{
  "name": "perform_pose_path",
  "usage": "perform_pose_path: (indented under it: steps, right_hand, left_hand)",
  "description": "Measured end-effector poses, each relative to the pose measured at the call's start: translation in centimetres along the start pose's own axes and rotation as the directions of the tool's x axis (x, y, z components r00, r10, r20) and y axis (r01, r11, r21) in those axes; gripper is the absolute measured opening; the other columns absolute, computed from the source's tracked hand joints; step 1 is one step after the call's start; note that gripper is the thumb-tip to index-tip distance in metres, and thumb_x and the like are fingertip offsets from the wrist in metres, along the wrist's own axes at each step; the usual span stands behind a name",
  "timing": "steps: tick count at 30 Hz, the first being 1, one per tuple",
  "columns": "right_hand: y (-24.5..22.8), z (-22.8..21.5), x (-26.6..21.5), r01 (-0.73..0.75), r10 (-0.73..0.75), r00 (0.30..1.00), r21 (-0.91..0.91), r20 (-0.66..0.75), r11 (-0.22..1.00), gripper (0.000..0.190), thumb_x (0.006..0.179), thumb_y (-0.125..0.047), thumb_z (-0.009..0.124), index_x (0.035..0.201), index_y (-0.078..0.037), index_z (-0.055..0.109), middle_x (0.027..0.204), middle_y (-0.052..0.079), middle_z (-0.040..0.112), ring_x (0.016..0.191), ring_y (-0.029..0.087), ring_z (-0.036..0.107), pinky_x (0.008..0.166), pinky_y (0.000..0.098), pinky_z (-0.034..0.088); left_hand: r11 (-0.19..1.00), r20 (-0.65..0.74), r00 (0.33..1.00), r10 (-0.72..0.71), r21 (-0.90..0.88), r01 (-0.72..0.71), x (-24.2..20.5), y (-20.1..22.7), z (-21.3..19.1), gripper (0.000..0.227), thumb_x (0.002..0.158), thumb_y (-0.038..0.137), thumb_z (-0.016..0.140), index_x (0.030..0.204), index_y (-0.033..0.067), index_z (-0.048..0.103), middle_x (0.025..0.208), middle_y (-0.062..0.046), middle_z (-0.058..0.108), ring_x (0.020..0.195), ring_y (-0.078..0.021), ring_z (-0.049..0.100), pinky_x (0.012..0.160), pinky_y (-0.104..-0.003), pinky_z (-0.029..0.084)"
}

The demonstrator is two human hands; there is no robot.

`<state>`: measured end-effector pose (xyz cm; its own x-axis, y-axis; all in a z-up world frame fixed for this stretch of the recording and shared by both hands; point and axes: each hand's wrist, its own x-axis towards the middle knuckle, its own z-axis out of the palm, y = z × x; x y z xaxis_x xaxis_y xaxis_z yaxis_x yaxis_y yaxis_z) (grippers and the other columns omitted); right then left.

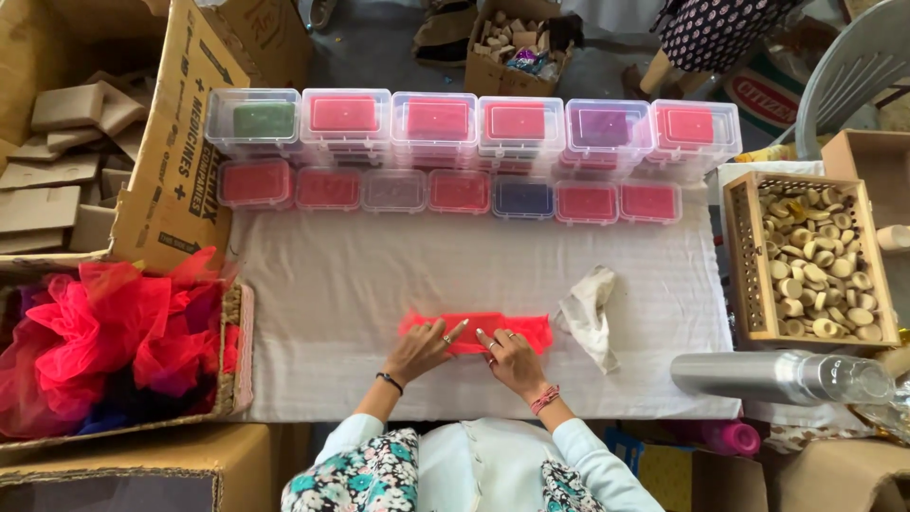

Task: The recorder wraps small rectangular cardboard pieces in pink mesh fabric and places them into clear plastic containers.

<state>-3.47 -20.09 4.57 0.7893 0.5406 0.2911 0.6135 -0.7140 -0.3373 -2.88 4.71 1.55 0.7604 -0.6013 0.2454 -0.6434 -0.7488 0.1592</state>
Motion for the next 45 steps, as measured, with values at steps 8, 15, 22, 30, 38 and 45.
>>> perform_pose_path:
  steps: [8, 15, 22, 30, 38, 45]
  right_hand:
    - [0.6, 0.0, -0.6, 0.012, -0.013, 0.998, 0.016, 0.057, 1.000, 0.058, 0.076, -0.010, 0.074, 0.133, -0.011, 0.067, 0.087, 0.007, 0.061, 0.082, 0.025, 0.062, 0.076, 0.0402, 0.050]
    - [0.8, -0.9, -0.3, 0.102, -0.102, 0.994, -0.017, 0.039, 0.995, 0.061, 0.076, -0.009, 0.075, 0.136, -0.007, 0.065, 0.085, 0.009, 0.059, 0.078, 0.026, 0.060, 0.072, 0.0405, 0.049]
    - [1.6, -3.5, 0.5, -0.237, 0.127, 0.952, 0.410, 0.279, 0.881, 0.042, 0.080, -0.008, 0.076, 0.122, -0.007, 0.074, 0.089, 0.013, 0.064, 0.077, 0.029, 0.065, 0.069, 0.0411, 0.052]
    - [5.0, -1.9, 3.0, -0.384, 0.307, 0.922, 0.468, 0.234, 0.796, 0.024, 0.075, -0.017, 0.086, 0.093, -0.004, 0.076, 0.081, 0.012, 0.065, 0.074, 0.027, 0.065, 0.068, 0.0367, 0.052]
    - [2.9, -2.4, 5.9, -0.166, 0.192, 0.969, 0.163, -0.154, 0.972, 0.015, 0.071, -0.003, 0.077, 0.085, -0.009, 0.074, 0.093, 0.007, 0.069, 0.094, 0.030, 0.065, 0.084, 0.0423, 0.051]
    - [3.0, 1.0, 3.2, -0.082, 0.099, 0.979, 0.100, -0.179, 0.992, 0.026, 0.080, 0.004, 0.065, 0.101, -0.008, 0.076, 0.106, 0.007, 0.071, 0.102, 0.028, 0.067, 0.093, 0.0424, 0.051]
  left_hand:
    - [0.989, -0.129, 0.986, -0.110, 0.081, 0.121, -1.5, 2.8, 0.4, 0.065, 0.088, 0.012, 0.061, 0.152, 0.0142, 0.051, 0.088, -0.002, 0.058, 0.084, -0.0187, 0.059, 0.083, -0.035, 0.046]
    - [0.992, -0.138, 0.983, -0.122, 0.007, 0.124, -1.2, 2.7, 0.4, 0.057, 0.089, 0.011, 0.061, 0.146, 0.0125, 0.059, 0.085, 0.000, 0.058, 0.079, -0.0177, 0.057, 0.079, -0.035, 0.045]
    - [0.914, -0.008, 0.988, -0.157, -0.380, 0.142, -0.5, 1.8, -3.2, 0.049, 0.083, 0.019, 0.075, 0.131, 0.0181, 0.070, 0.082, -0.006, 0.062, 0.081, -0.0258, 0.062, 0.078, -0.040, 0.045]
    - [0.787, -0.072, 0.919, -0.389, -0.545, 0.290, 2.6, 1.0, -4.0, 0.034, 0.078, 0.018, 0.080, 0.112, 0.0210, 0.079, 0.083, -0.007, 0.065, 0.082, -0.0300, 0.064, 0.078, -0.041, 0.049]
    - [0.892, -0.287, 0.859, -0.425, -0.296, 0.343, 4.2, 1.6, 0.1, 0.027, 0.088, 0.009, 0.067, 0.109, 0.0206, 0.077, 0.082, -0.004, 0.062, 0.085, -0.0234, 0.064, 0.084, -0.040, 0.047]
    - [0.911, -0.242, 0.878, -0.412, -0.134, 0.390, 0.6, 2.3, 2.9, 0.049, 0.090, 0.007, 0.057, 0.135, 0.0225, 0.068, 0.091, -0.003, 0.064, 0.086, -0.0212, 0.064, 0.085, -0.038, 0.048]
